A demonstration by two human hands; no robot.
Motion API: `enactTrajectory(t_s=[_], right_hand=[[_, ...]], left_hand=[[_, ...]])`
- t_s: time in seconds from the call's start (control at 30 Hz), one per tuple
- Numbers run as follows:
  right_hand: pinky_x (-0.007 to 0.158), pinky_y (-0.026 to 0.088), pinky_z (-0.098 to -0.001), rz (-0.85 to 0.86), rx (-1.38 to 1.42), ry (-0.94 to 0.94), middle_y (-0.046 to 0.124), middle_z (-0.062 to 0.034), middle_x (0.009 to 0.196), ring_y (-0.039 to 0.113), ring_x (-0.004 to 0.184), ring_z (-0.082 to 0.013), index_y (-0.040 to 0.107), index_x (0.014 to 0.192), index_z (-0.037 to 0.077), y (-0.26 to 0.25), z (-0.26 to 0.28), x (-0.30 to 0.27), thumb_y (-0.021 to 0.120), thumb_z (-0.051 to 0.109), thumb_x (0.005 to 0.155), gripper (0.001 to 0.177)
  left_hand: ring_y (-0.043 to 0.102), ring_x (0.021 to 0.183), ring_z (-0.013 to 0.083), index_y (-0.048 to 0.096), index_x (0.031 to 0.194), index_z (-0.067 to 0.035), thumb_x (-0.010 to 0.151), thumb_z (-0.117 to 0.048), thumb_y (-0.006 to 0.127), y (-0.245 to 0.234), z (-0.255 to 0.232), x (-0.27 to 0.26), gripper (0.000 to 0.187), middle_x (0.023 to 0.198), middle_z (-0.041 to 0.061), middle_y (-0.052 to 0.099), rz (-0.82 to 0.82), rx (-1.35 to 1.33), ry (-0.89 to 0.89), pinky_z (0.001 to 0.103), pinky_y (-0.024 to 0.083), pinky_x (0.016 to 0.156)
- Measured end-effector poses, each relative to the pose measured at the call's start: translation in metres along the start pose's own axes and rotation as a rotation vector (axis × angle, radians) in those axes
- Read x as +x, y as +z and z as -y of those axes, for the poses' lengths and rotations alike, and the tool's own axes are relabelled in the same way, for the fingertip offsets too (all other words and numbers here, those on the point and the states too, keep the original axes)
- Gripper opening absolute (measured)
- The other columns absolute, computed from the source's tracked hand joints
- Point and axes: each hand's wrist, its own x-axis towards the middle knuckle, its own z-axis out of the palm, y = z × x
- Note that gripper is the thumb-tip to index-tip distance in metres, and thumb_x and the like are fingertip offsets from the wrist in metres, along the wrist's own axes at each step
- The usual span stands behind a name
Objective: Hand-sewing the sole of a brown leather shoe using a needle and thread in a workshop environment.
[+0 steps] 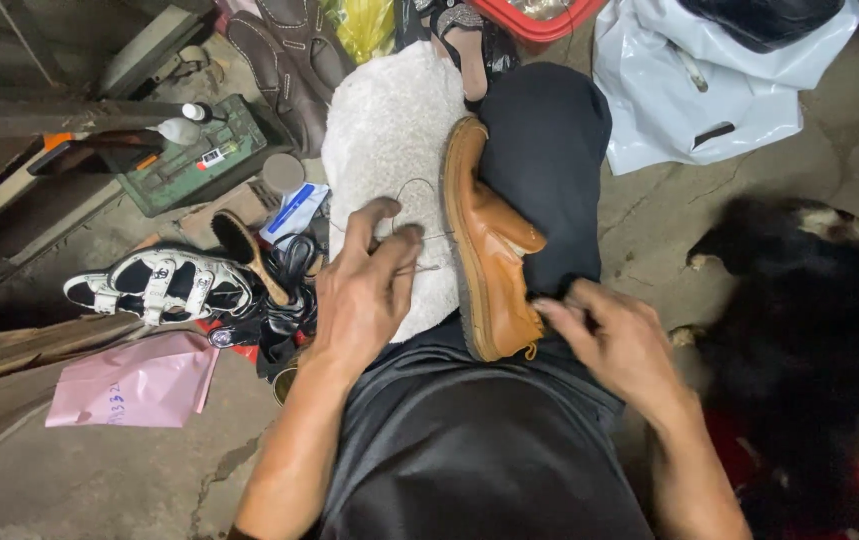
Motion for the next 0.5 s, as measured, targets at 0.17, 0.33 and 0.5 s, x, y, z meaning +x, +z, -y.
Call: enactTrajectory(t_s=[0.17,0.33,0.5], right_hand=[[0.062,0.055,-0.05,0.039,0.262,0.43,0.071,-0.0366,0.111,0.073,0.076,-0.0409,0.073,0.108,-0.015,0.008,-0.111,-0.019,0.074,0.032,0.096,0.048],[0.062,0.039,-0.0292,0.054,0.298,0.448,0.052,-0.0029,0.063,0.062,0.064,-0.016,0.056,0.066,0.009,-0.035,-0.176,-0.024,0.073,0.025,0.099,0.04],[0.095,0.048,-0.0512,-0.006,-0.361,0.335,0.068,-0.0128,0.133,0.064,0.12,-0.0387,0.064,0.133,0.008,-0.041,-0.103,-0.002,0.064,0.046,0.096,0.053]], left_hand=[[0.072,0.07,0.0311,0.075,0.098,-0.012,0.099,-0.01,0.066,0.013,0.015,-0.002,0.01,0.125,0.011,0.058,-0.11,-0.182,-0.006,0.042,0.057,0.055],[0.072,0.095,0.0236,0.068,0.106,-0.003,0.104,-0.008,0.056,-0.002,0.006,0.0,0.013,0.117,0.011,0.062,-0.008,-0.258,0.095,0.031,0.064,0.065],[0.069,0.088,0.0189,0.07,0.104,-0.006,0.104,-0.014,0.058,-0.012,-0.003,0.002,0.014,0.104,0.001,0.067,0.14,-0.163,0.032,0.032,0.054,0.069]])
